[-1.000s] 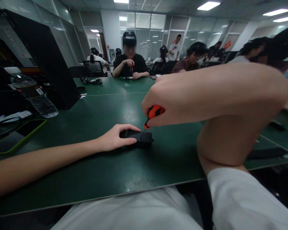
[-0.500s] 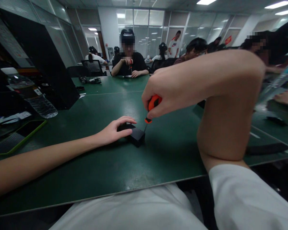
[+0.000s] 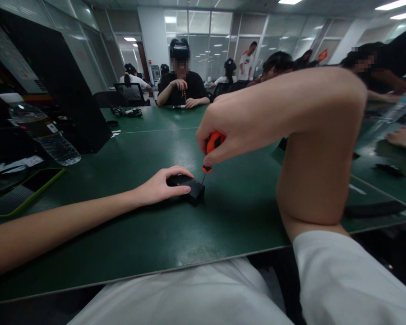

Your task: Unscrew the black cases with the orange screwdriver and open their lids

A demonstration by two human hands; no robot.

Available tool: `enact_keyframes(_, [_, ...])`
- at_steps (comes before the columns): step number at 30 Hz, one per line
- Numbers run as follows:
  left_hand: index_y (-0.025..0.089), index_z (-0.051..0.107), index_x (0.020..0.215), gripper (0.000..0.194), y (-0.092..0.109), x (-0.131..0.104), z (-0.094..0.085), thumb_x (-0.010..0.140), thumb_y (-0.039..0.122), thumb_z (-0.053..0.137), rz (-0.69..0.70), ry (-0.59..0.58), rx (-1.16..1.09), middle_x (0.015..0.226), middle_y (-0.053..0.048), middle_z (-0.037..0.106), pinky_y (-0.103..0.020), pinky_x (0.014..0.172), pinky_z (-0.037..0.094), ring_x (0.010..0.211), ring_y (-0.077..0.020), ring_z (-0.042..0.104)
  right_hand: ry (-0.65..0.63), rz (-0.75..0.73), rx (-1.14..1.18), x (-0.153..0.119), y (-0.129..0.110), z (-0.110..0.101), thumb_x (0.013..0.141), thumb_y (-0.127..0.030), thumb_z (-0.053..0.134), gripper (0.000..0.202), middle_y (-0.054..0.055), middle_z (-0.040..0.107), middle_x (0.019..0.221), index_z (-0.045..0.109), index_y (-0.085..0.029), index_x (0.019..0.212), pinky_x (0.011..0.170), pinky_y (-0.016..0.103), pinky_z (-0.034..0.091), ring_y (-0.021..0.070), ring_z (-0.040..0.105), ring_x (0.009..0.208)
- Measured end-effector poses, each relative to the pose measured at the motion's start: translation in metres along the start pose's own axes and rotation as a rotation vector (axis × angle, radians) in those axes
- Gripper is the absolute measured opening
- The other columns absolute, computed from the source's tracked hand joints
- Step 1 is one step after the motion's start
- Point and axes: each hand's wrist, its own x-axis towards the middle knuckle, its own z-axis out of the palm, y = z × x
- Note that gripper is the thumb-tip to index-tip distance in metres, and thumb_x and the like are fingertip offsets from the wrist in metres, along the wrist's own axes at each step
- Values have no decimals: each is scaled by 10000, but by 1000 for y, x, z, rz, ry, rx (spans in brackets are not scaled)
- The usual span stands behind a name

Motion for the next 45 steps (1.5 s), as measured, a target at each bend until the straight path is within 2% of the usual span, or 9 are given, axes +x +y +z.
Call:
enact_keyframes(2, [182, 724, 1113, 383, 0, -1, 0, 821, 425, 767, -6, 1, -7, 1142, -74, 720, -368, 960, 467, 1062, -246, 649, -214, -104, -147, -2, -10, -3, 768, -563, 705, 402, -100, 718, 719, 793, -202, 921, 548, 180, 315, 9, 529, 557])
enact_keyframes(3, [182, 725, 1112, 377, 0, -1, 0, 823, 420, 763, -3, -2, -9, 1140, -72, 721, -364, 954, 468, 1061, -246, 649, -264, -128, -202, -3, -12, -4, 806, -579, 657, 418, -104, 724, 745, 791, -221, 976, 555, 185, 315, 10, 535, 570])
enact_keyframes(6, [180, 728, 1106, 353, -1, 0, -3, 833, 404, 745, 13, -25, -18, 1124, -68, 727, -352, 938, 474, 1052, -243, 652, -228, -127, -219, -1, -7, -4, 835, -601, 616, 442, -106, 730, 756, 785, -240, 1026, 573, 203, 325, 10, 529, 558])
enact_keyframes(11, [176, 726, 1119, 350, -2, 0, -7, 844, 392, 734, 26, -71, -27, 1114, -67, 729, -342, 933, 477, 1037, -237, 658, -262, -118, -156, 7, 6, -1, 835, -577, 637, 446, -93, 734, 768, 780, -202, 1030, 571, 189, 324, 1, 529, 561])
enact_keyframes(17, [173, 724, 1125, 357, -1, -1, -7, 841, 389, 738, 12, -62, -29, 1095, -64, 728, -331, 909, 485, 1007, -232, 664, -221, -156, -191, 12, 3, -1, 850, -619, 592, 528, -89, 737, 785, 773, -187, 1092, 566, 193, 311, 7, 528, 575])
enact_keyframes(28, [162, 722, 1140, 373, 0, -1, -6, 844, 387, 739, 24, -66, -24, 1120, -78, 728, -337, 913, 473, 1022, -244, 664, -298, -161, -137, 17, -1, -7, 866, -535, 604, 461, -94, 752, 853, 767, -184, 1118, 578, 160, 346, 14, 594, 665])
enact_keyframes(34, [174, 720, 1148, 372, -1, -1, -6, 847, 391, 740, 23, -67, -18, 1138, -74, 727, -336, 931, 472, 1035, -240, 660, -365, -227, -125, 29, 7, -7, 914, -484, 616, 399, -56, 762, 934, 759, -199, 1153, 670, 212, 400, 62, 621, 755])
enact_keyframes(39, [180, 719, 1151, 358, -2, -2, -6, 858, 386, 733, 36, -63, 8, 1143, -72, 723, -335, 943, 469, 1051, -237, 656, -416, -255, -135, 32, 7, -7, 953, -530, 582, 407, -15, 764, 962, 756, -229, 1164, 698, 277, 412, 116, 624, 773])
enact_keyframes(45, [193, 714, 1148, 323, -7, -2, -3, 878, 369, 728, 102, -29, 31, 1149, -73, 713, -359, 970, 478, 1072, -232, 653, -370, -251, -228, 22, 0, -5, 947, -661, 504, 495, -11, 734, 885, 753, -263, 1100, 628, 296, 379, 111, 588, 686])
